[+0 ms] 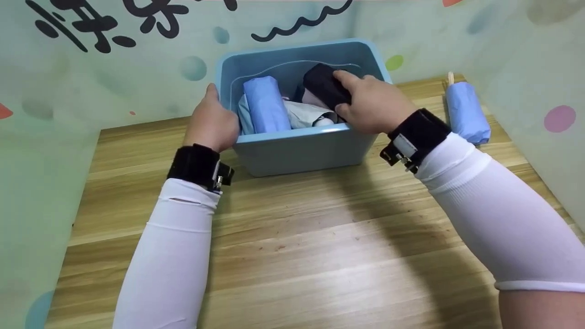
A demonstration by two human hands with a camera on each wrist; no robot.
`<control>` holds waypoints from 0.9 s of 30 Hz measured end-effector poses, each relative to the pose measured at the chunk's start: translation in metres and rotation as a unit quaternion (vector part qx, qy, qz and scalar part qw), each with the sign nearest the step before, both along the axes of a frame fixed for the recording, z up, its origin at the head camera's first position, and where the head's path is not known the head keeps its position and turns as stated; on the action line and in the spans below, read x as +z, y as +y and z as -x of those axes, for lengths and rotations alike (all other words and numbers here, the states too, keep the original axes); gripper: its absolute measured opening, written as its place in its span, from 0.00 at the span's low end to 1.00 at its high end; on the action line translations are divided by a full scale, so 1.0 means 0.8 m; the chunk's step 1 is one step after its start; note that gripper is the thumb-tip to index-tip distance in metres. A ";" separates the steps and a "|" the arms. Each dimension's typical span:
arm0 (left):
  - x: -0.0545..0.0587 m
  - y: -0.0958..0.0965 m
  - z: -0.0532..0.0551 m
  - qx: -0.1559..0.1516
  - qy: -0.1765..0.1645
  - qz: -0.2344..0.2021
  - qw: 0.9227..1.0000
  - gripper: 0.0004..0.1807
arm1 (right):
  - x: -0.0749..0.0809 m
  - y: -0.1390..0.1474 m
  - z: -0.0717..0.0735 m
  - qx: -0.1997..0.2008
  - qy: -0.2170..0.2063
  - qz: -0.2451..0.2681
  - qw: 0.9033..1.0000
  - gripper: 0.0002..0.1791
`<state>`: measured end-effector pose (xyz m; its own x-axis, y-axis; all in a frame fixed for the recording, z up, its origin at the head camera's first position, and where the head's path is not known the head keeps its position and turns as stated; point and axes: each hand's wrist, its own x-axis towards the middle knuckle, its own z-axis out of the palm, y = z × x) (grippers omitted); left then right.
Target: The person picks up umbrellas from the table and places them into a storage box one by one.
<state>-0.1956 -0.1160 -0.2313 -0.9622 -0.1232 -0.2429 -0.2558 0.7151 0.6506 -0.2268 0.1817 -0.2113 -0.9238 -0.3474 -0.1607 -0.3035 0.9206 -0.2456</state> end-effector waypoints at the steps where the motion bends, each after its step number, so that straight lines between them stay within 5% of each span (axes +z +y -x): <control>1: 0.000 0.000 0.000 0.001 0.000 0.000 1.000 0.42 | 0.000 -0.001 0.000 0.000 -0.001 -0.002 1.000 0.41; 27: 0.001 0.000 0.000 0.001 -0.006 -0.003 1.000 0.42 | -0.001 0.002 -0.001 0.022 0.008 0.004 1.000 0.36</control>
<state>-0.1956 -0.1160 -0.2306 -0.9589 -0.1236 -0.2554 -0.2652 0.7101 0.6522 -0.2260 0.1836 -0.2122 -0.9104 -0.3884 -0.1429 -0.3469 0.9045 -0.2481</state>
